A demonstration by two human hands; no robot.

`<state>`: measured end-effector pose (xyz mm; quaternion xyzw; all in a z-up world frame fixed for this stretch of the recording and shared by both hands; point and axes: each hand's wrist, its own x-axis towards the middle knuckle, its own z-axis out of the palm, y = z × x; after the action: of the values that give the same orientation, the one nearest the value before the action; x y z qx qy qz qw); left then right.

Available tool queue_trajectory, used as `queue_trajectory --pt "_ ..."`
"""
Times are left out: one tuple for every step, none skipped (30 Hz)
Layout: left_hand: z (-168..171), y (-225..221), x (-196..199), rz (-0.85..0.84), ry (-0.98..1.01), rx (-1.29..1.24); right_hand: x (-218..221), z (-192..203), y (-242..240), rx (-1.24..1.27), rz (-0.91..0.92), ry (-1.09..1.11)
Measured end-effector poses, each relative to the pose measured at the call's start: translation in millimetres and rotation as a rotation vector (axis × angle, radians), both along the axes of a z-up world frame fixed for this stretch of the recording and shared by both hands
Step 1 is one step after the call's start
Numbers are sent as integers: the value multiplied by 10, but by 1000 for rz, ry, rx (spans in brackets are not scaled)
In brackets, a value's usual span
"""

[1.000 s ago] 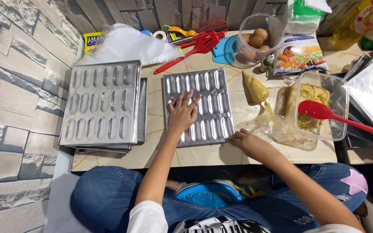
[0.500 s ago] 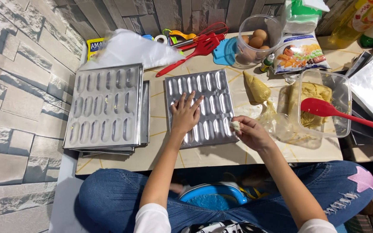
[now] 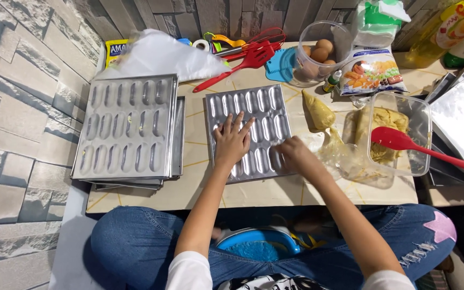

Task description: Filling a piping bag with dough using a spatula from a plastic container.

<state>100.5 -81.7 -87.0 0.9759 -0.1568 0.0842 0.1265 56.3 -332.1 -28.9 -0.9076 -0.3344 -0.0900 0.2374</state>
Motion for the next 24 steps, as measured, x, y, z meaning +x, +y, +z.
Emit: queue_trajectory --pt "-16 -8 12 5 -13 9 -126 104 73 -27 49 -72" --pt "-39 8 4 11 -24 21 -266 197 168 -51 99 -141" --pt "-51 7 -12 10 -21 24 -369 220 177 -48 98 -137" --pt "-50 7 -3 9 -23 18 -441 256 185 -79 94 -111" --pt "-46 9 4 9 -25 13 -516 294 194 -110 91 -85" --pt "-18 13 10 14 -27 13 -531 303 148 -110 96 -86" --pt "10 19 16 11 31 13 -546 310 104 -26 118 151" --pt "32 22 7 5 93 14 -579 316 59 58 135 392" --pt "35 52 29 7 95 13 -532 381 75 57 137 394" --pt "48 78 66 -14 165 -36 -470 451 85 72 128 440" --pt "63 102 100 -36 236 -84 -411 524 95 86 119 487" --pt "150 182 141 -31 232 -87 -238 459 87 82 123 485" --pt "237 260 180 23 258 -131 -63 395 78 71 79 367" --pt "325 363 220 74 284 -168 105 316 92 68 32 249" --pt "356 458 179 77 280 -165 160 236 111 71 35 246" --pt "387 555 142 129 303 -204 217 158 133 18 -3 166" --pt "418 655 108 181 325 -243 278 79 159 -35 -41 86" --pt "365 658 106 184 317 -243 246 113 209 -34 -37 79" --pt "308 662 109 207 298 -283 218 143 260 -64 -41 34" --pt "234 659 79 229 285 -323 153 159 304 -94 -47 -4" --pt "267 642 86 231 285 -323 166 122 354 -94 -45 -4" --pt "284 619 63 240 261 -328 151 74 400 -93 -55 -13" --pt "300 599 38 249 236 -332 134 27 447 -92 -66 -22" --pt "291 591 48 253 233 -333 142 43 538 -92 -61 -24"
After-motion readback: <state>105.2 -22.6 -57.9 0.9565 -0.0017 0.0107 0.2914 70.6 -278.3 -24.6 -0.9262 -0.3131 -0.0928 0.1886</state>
